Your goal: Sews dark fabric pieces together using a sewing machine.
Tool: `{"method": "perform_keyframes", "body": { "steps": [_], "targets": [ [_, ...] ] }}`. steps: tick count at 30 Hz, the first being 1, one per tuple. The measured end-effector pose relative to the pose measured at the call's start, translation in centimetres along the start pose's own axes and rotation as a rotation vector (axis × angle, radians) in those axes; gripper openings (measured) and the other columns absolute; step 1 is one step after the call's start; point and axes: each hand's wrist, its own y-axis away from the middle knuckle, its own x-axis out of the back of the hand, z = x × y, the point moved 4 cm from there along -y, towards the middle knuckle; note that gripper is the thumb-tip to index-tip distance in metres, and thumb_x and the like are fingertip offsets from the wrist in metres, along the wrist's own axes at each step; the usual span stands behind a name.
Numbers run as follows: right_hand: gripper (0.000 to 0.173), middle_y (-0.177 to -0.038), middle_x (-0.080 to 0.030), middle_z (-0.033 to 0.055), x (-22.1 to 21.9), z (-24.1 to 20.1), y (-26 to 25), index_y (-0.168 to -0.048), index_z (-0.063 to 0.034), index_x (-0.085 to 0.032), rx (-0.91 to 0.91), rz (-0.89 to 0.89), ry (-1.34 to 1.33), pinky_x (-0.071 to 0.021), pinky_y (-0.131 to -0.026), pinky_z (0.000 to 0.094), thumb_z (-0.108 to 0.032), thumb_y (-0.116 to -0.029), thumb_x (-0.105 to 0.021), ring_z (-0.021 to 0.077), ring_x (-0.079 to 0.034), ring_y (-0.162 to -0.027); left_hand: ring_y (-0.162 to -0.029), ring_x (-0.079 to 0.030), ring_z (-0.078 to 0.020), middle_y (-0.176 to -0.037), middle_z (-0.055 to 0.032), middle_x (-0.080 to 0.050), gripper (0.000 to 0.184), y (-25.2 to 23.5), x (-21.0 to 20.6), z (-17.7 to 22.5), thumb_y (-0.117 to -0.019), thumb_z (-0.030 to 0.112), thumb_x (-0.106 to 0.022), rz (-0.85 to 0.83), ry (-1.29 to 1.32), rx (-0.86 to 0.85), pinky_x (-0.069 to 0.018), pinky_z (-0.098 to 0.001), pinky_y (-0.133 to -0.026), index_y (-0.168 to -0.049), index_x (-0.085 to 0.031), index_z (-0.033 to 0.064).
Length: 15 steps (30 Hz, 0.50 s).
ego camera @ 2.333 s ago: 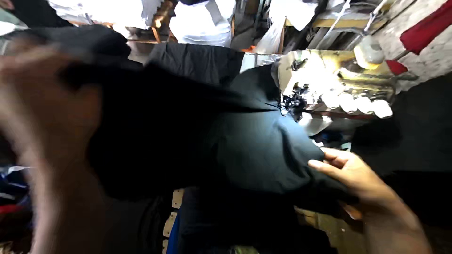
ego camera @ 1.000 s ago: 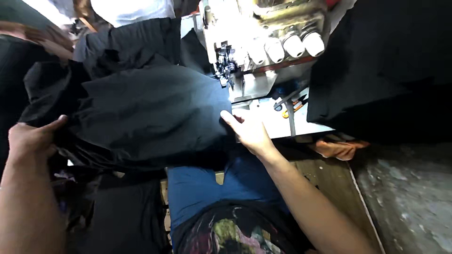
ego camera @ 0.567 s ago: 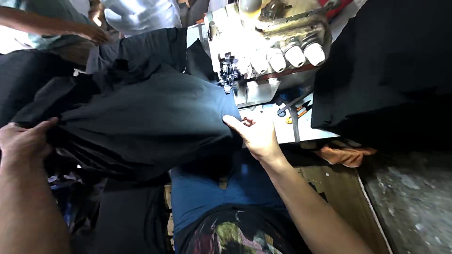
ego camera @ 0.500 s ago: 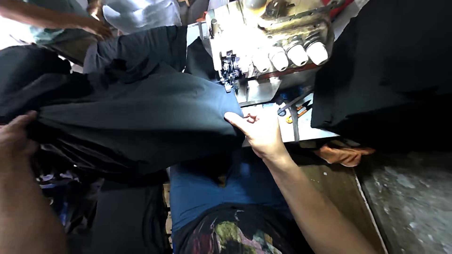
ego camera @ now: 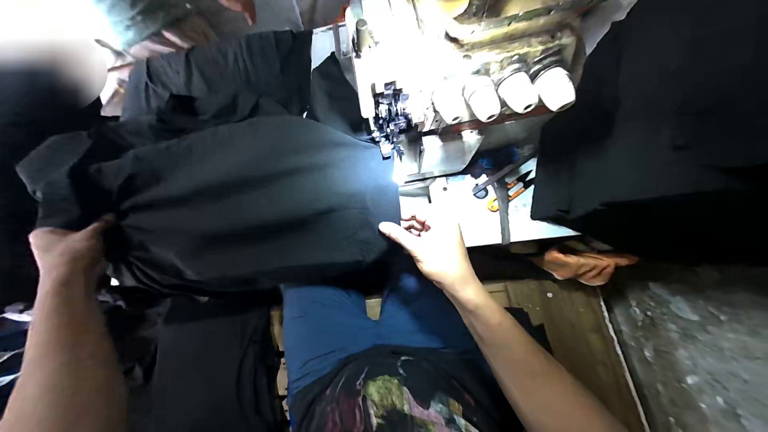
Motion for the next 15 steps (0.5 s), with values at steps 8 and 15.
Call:
{"method": "perform_keyframes", "body": {
  "steps": [8,15],
  "targets": [
    [0.015,-0.081,-0.076,0.0013,0.7,-0.7,2.3,-0.095,-0.0050,-0.075,0.063,-0.057,0.002,-0.0617,-0.067,0.0217,-0.008,-0.0830,-0.084,0.0063,-0.071,-0.069,-0.127,-0.052,-0.0536,-0.133,-0.0403,-0.054,0.067,-1.0,-1.4,2.6,-0.1068,0.047,-0.047,-0.063,-0.410,0.013,-0.0368,-0.0714,-0.105,-0.133,-0.052,-0.0141],
    [0.018,-0.078,-0.074,-0.0008,1.5,-0.5,2.5,-0.093,-0.0071,-0.074,0.055,0.008,0.026,-0.0599,-0.062,0.0209,-0.010,-0.0801,-0.087,0.0046,-0.068,-0.065,-0.151,-0.027,-0.0450,-0.161,-0.0326,-0.029,0.066,12.4,-6.8,5.4,-0.1070,0.032,-0.049,-0.088,-0.144,-0.199,-0.0232,-0.0594,-0.122,-0.158,-0.029,-0.0046]
  ]
}}
